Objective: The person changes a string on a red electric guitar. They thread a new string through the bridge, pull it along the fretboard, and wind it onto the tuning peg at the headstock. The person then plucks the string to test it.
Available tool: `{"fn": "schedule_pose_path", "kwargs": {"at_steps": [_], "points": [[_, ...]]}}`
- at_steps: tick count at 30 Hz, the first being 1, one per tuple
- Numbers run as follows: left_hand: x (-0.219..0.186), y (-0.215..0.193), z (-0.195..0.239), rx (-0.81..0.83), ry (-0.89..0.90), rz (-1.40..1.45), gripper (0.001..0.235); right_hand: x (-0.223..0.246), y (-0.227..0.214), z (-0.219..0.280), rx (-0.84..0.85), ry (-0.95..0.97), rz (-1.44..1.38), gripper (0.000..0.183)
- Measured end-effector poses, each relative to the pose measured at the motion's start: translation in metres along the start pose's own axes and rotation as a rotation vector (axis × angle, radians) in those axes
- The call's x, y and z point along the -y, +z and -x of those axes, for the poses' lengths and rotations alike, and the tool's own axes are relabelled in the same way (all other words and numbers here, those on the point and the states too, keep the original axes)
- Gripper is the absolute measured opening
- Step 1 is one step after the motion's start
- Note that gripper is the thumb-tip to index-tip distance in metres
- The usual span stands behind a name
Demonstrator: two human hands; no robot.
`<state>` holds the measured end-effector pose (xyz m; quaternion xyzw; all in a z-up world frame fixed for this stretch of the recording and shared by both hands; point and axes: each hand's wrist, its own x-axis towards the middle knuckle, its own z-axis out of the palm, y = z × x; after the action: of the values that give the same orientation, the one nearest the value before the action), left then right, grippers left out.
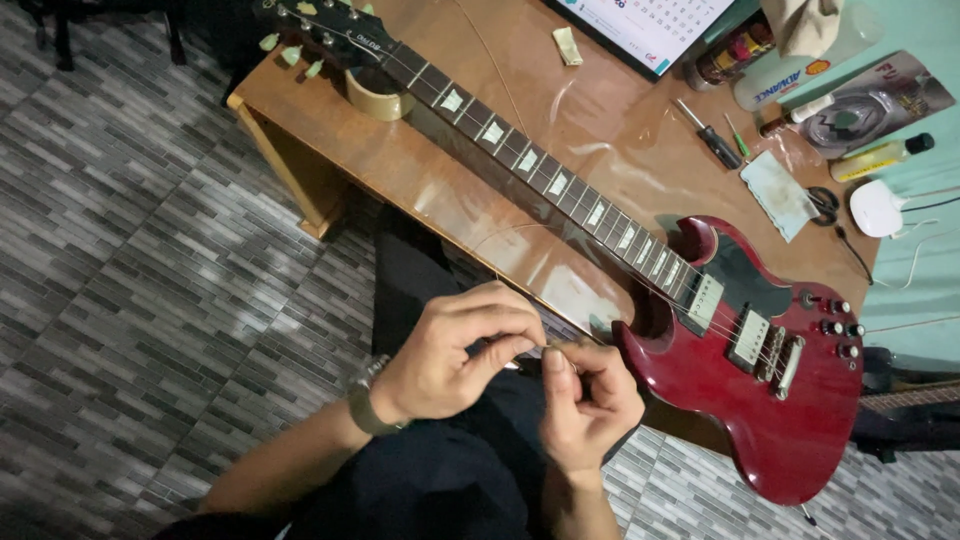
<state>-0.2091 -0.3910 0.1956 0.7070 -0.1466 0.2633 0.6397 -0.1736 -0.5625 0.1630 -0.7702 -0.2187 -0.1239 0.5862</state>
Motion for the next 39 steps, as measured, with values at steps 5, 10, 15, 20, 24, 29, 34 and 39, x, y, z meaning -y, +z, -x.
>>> {"fn": "schedule_pose_path", "kwargs": {"at_steps": [5, 10, 15, 20, 24, 29, 34, 39], "points": [[-0.004, -0.013, -0.005, 0.111, -0.102, 0.143, 0.013, -0.003, -0.008, -0.006, 0.076, 0.146, -0.236, 0.014], [0.012, 0.0, 0.003, 0.011, 0.074, -0.04, 0.02, -0.003, -0.01, -0.008, 0.067, 0.145, -0.218, 0.015], [0.007, -0.002, -0.006, 0.045, 0.185, -0.06, 0.011, 0.007, -0.016, -0.011, 0.204, 0.199, -0.192, 0.016], [0.001, -0.013, -0.008, 0.182, 0.009, 0.052, 0.012, 0.0, -0.03, -0.018, 0.399, 0.193, -0.196, 0.014], [0.004, -0.002, -0.003, 0.008, -0.068, 0.131, 0.009, 0.0, -0.02, -0.014, 0.221, 0.062, -0.131, 0.018], [0.02, 0.028, 0.017, -0.212, -0.428, 0.559, 0.011, -0.019, -0.005, -0.004, 0.041, -0.202, -0.088, 0.014], [0.026, 0.035, 0.023, -0.32, -0.475, 0.642, 0.01, -0.023, 0.004, -0.008, -0.004, -0.41, -0.012, 0.013], [0.023, 0.018, 0.008, -0.195, -0.329, 0.321, 0.01, -0.033, -0.004, -0.022, 0.074, -0.439, -0.182, 0.007]]}}
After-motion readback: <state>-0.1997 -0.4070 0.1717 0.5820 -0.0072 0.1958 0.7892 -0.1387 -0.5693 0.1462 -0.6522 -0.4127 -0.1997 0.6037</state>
